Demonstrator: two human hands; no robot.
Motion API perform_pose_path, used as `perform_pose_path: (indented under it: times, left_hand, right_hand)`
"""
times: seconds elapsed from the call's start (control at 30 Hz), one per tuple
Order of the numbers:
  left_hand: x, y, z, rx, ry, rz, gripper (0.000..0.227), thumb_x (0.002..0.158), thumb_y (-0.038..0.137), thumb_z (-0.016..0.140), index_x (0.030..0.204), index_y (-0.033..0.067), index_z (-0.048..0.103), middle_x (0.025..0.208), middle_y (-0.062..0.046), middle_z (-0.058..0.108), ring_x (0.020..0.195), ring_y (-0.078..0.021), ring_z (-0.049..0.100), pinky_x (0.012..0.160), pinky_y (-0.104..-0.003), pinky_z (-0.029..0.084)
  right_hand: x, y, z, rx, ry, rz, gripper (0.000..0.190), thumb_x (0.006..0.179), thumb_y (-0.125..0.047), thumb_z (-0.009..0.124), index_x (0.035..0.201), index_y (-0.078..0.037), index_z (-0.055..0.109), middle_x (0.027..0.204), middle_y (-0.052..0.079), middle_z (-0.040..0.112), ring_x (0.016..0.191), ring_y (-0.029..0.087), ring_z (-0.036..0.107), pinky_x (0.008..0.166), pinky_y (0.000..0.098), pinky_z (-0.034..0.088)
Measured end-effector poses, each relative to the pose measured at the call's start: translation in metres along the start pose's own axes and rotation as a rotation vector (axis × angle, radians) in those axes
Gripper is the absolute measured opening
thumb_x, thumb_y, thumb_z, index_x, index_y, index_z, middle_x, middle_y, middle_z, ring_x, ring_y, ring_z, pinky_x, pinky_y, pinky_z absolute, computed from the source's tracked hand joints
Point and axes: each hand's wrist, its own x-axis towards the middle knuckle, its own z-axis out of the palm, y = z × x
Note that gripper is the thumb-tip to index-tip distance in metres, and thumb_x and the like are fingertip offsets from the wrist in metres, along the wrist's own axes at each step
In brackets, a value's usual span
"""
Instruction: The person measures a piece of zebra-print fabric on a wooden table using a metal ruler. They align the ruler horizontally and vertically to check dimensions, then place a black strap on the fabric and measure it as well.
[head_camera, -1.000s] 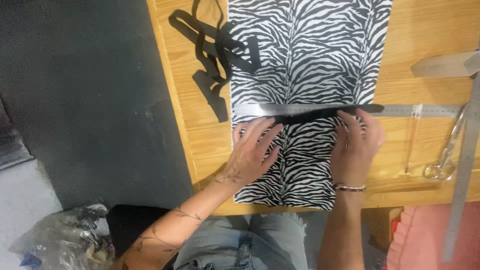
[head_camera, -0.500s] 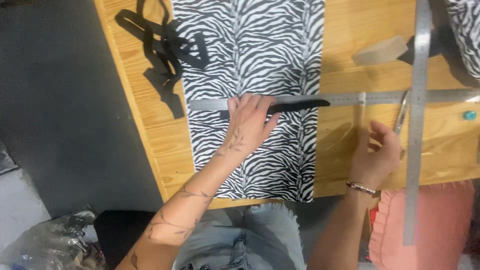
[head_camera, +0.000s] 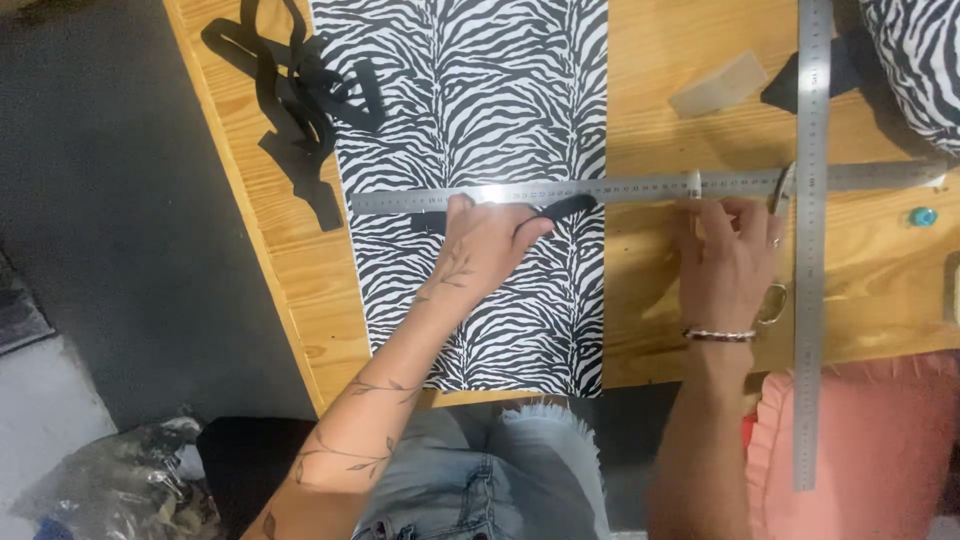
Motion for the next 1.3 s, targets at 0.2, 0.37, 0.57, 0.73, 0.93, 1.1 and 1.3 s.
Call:
perform_pose_path:
  times: [0.2, 0.37, 0.57, 0.73, 0.93, 1.1, 1.3]
  left_hand:
    - [-0.005, -0.031, 0.015, 0.157, 0.166, 0.032, 0.051, 0.104, 0.041, 0.050, 0.059, 0.0163, 0.055, 0.048, -0.003, 0.057, 0.046, -0.0323, 0.047, 0.079, -0.041, 0.031]
    - [-0.005, -0.028, 0.011, 0.104, 0.160, -0.022, 0.044, 0.100, 0.037, 0.057, 0.064, 0.0137, 0.063, 0.050, -0.003, 0.061, 0.047, -0.0298, 0.053, 0.081, -0.041, 0.035]
    - [-0.005, -0.036, 0.022, 0.098, 0.268, -0.014, 0.042, 0.098, 0.033, 0.057, 0.060, 0.0160, 0.060, 0.047, 0.000, 0.058, 0.045, -0.0290, 0.050, 0.076, -0.040, 0.035]
    - [-0.004, -0.044, 0.025, 0.021, 0.265, -0.023, 0.041, 0.099, 0.029, 0.056, 0.060, 0.0141, 0.057, 0.046, 0.002, 0.056, 0.044, -0.0285, 0.049, 0.078, -0.040, 0.038]
    - [-0.003, -0.052, 0.032, -0.028, 0.300, -0.034, 0.034, 0.087, 0.034, 0.064, 0.058, 0.0164, 0.057, 0.045, -0.004, 0.058, 0.053, -0.0308, 0.064, 0.070, -0.039, 0.044]
    - [-0.006, -0.044, 0.032, -0.095, 0.407, -0.118, 0.042, 0.091, 0.034, 0.067, 0.075, -0.0045, 0.070, 0.057, -0.021, 0.064, 0.066, -0.0417, 0.068, 0.079, -0.048, 0.047]
    - [0.000, -0.075, 0.047, -0.036, 0.425, -0.062, 0.030, 0.086, 0.046, 0.065, 0.068, 0.0216, 0.068, 0.053, 0.003, 0.061, 0.058, -0.0214, 0.068, 0.063, -0.029, 0.050]
  right_hand:
    - [0.007, 0.019, 0.006, -0.240, -0.152, -0.047, 0.012, 0.084, -0.036, 0.074, 0.094, -0.029, 0.075, 0.111, 0.004, 0.061, 0.105, 0.035, 0.052, 0.080, 0.0484, 0.038]
    - [0.005, 0.012, 0.004, -0.369, -0.205, -0.087, 0.004, 0.090, -0.032, 0.075, 0.091, -0.031, 0.072, 0.113, 0.001, 0.061, 0.100, 0.032, 0.047, 0.081, 0.0469, 0.034]
    - [-0.005, 0.015, 0.020, -0.392, -0.226, -0.058, 0.010, 0.088, -0.023, 0.073, 0.098, -0.024, 0.071, 0.121, 0.010, 0.058, 0.112, 0.042, 0.047, 0.090, 0.0556, 0.035]
    - [-0.013, -0.011, 0.022, -0.318, -0.014, -0.113, 0.020, 0.095, -0.022, 0.080, 0.102, -0.012, 0.064, 0.108, 0.011, 0.058, 0.095, 0.032, 0.050, 0.084, 0.0440, 0.040]
    - [-0.017, -0.096, 0.024, 0.578, -0.098, 0.253, 0.008, 0.105, -0.004, 0.068, 0.112, -0.008, 0.067, 0.097, 0.011, 0.069, 0.084, 0.025, 0.067, 0.075, 0.0350, 0.055]
    - [-0.012, -0.137, 0.038, 0.656, -0.089, 0.237, 0.008, 0.099, -0.006, 0.071, 0.107, -0.005, 0.073, 0.088, 0.013, 0.069, 0.076, 0.028, 0.069, 0.068, 0.0360, 0.054]
    - [-0.009, -0.137, 0.059, 0.551, -0.013, 0.192, 0.008, 0.094, -0.002, 0.076, 0.101, -0.006, 0.073, 0.083, 0.010, 0.065, 0.075, 0.027, 0.067, 0.063, 0.0346, 0.054]
